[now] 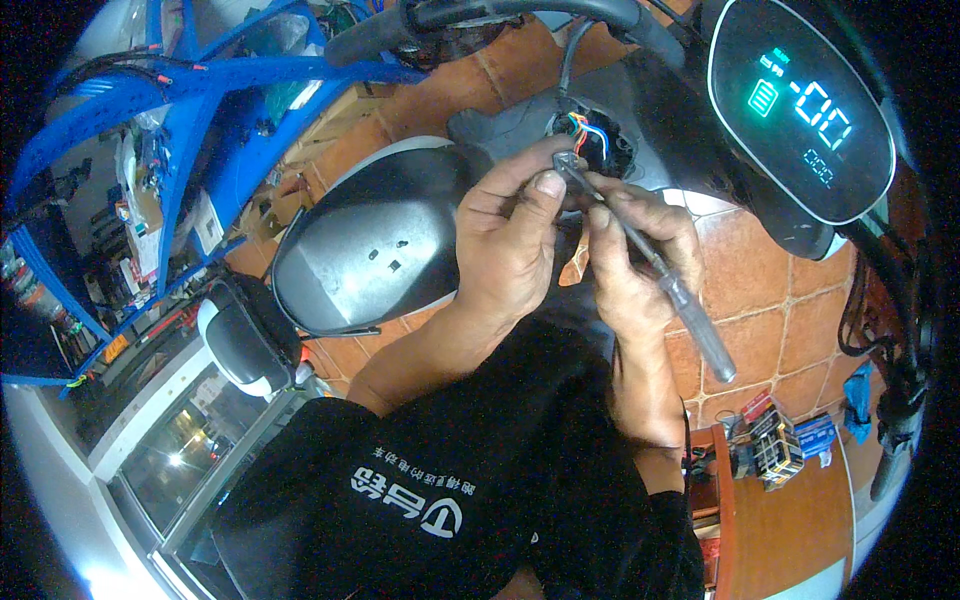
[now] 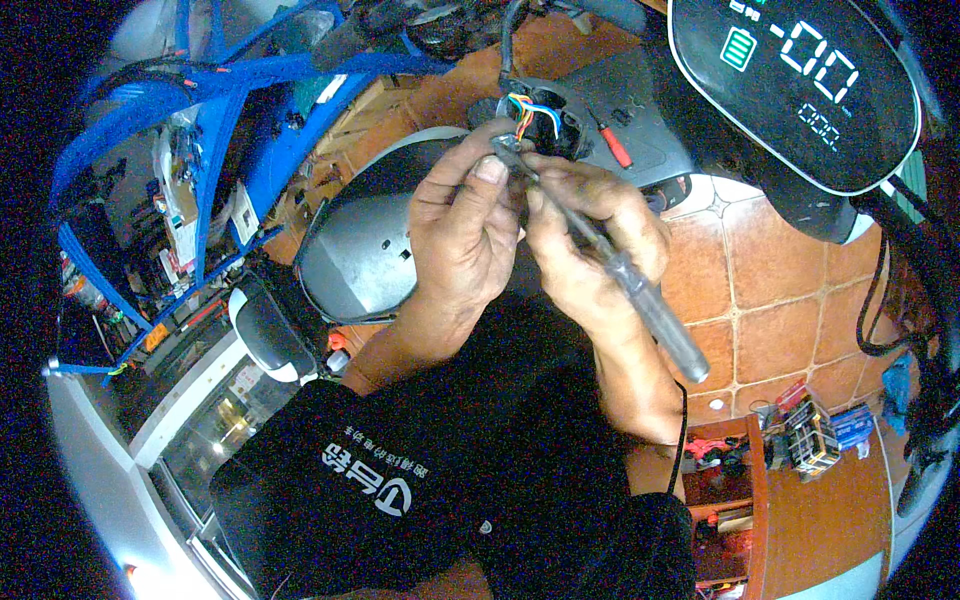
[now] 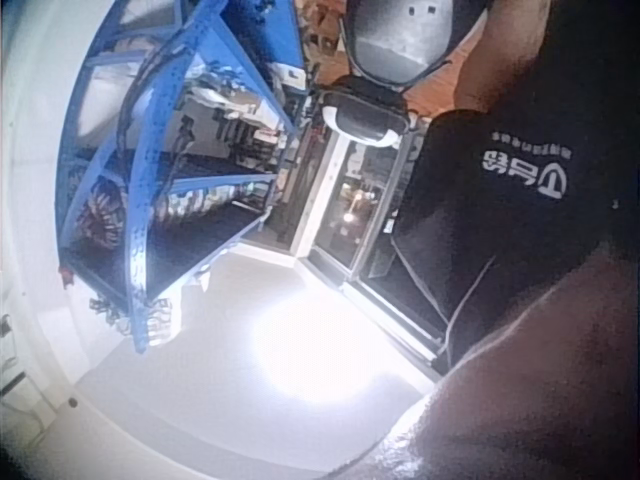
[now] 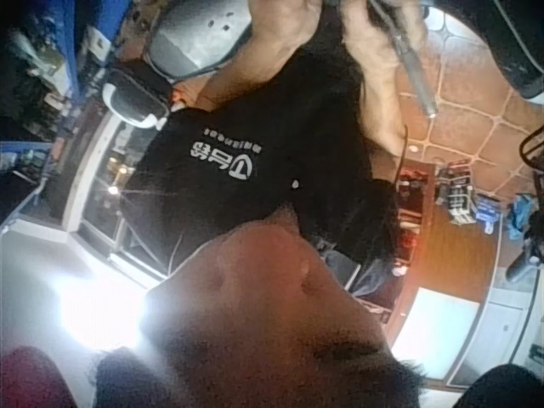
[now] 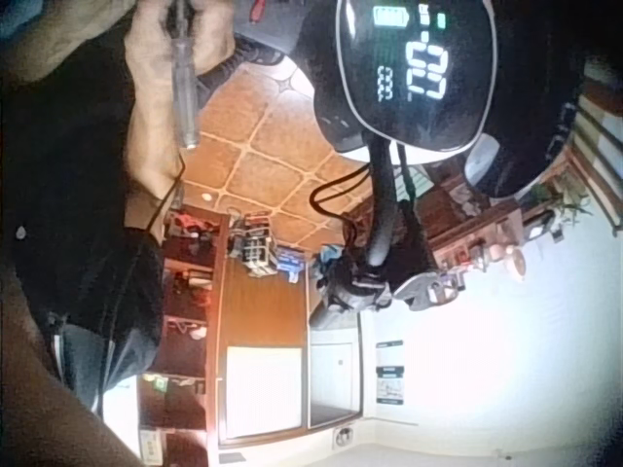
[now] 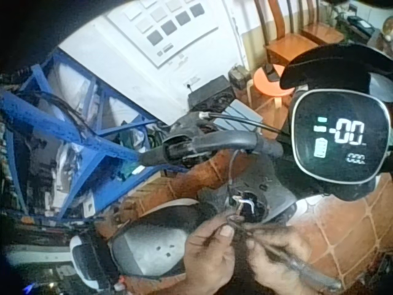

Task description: The person works on the exposed wiring near the scooter's handlebar and digital display. Using a screwdriver, they tighten or adjust small connectors within the wiring harness. The scooter's dashboard remains powered on throughout the process.

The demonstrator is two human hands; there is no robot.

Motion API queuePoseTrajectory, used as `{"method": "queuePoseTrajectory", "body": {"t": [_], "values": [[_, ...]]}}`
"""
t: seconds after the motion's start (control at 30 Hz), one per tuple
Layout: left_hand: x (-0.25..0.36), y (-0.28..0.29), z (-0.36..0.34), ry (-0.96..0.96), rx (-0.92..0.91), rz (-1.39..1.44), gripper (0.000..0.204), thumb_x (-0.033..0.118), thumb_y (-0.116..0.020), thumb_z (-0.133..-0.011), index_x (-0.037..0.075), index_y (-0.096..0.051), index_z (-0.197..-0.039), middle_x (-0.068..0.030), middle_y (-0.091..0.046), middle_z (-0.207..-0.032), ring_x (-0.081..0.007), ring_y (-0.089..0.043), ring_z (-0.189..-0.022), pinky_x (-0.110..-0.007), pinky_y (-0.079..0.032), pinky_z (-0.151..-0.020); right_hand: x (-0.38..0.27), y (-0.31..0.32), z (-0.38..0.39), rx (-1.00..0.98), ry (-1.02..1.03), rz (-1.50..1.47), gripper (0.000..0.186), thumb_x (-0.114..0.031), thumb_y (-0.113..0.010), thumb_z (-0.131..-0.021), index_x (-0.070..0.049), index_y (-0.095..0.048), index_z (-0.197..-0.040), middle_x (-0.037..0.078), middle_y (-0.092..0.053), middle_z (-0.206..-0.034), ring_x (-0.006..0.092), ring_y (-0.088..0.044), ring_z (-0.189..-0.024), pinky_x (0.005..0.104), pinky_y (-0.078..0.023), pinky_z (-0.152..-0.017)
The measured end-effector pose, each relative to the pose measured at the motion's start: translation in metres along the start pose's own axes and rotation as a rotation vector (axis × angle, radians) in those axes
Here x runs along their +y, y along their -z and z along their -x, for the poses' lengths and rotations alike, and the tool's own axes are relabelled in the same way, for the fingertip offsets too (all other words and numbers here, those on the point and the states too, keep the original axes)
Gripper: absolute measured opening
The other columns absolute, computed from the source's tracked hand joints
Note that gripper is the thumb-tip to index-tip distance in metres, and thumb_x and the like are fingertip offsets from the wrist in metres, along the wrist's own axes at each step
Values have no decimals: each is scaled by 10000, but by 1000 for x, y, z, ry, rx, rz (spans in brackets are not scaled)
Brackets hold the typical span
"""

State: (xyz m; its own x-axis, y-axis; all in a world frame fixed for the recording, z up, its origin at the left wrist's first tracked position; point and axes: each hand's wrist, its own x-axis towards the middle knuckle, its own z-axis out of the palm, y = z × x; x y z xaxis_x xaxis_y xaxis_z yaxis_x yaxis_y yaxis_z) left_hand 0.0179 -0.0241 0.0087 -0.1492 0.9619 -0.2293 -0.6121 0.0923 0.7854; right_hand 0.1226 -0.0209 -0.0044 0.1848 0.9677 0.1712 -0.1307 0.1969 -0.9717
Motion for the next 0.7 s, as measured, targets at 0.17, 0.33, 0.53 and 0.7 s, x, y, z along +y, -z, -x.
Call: {"method": "queuePoseTrajectory", "body": {"t": [0.17,0.33,0.53,0.7], "values": [[3,-4,-3,-7,30,-82,283,85,-556,-909,-52,-555,-1157,-112,-634,-995,-147,-606,-864,-273,-495,-795,-5,-2,-3,36,-100,-74,137,18,-657,-797,14,-546,-877,173,-664,-888,212,-663,-799,303,-541,-693],[2,-2,-4,-11,32,-91,279,90,-558,-910,-48,-562,-1152,-99,-640,-973,-132,-600,-841,-253,-486,-759,-7,-1,-4,14,-110,-84,134,18,-653,-803,17,-542,-878,179,-661,-895,212,-658,-828,306,-539,-724],[3,0,-3,-5,11,-66,275,59,-522,-917,-62,-537,-1164,-137,-625,-1014,-190,-615,-886,-305,-508,-806,-8,-3,-3,30,-114,-79,135,30,-643,-805,24,-535,-885,191,-660,-906,228,-658,-847,324,-539,-749],[4,-8,-2,0,46,-41,269,87,-537,-921,-55,-555,-1149,-114,-638,-978,-149,-609,-848,-276,-494,-782,-8,-2,-3,19,-117,-83,133,42,-636,-804,21,-528,-878,203,-660,-914,231,-658,-849,333,-540,-748]]}}
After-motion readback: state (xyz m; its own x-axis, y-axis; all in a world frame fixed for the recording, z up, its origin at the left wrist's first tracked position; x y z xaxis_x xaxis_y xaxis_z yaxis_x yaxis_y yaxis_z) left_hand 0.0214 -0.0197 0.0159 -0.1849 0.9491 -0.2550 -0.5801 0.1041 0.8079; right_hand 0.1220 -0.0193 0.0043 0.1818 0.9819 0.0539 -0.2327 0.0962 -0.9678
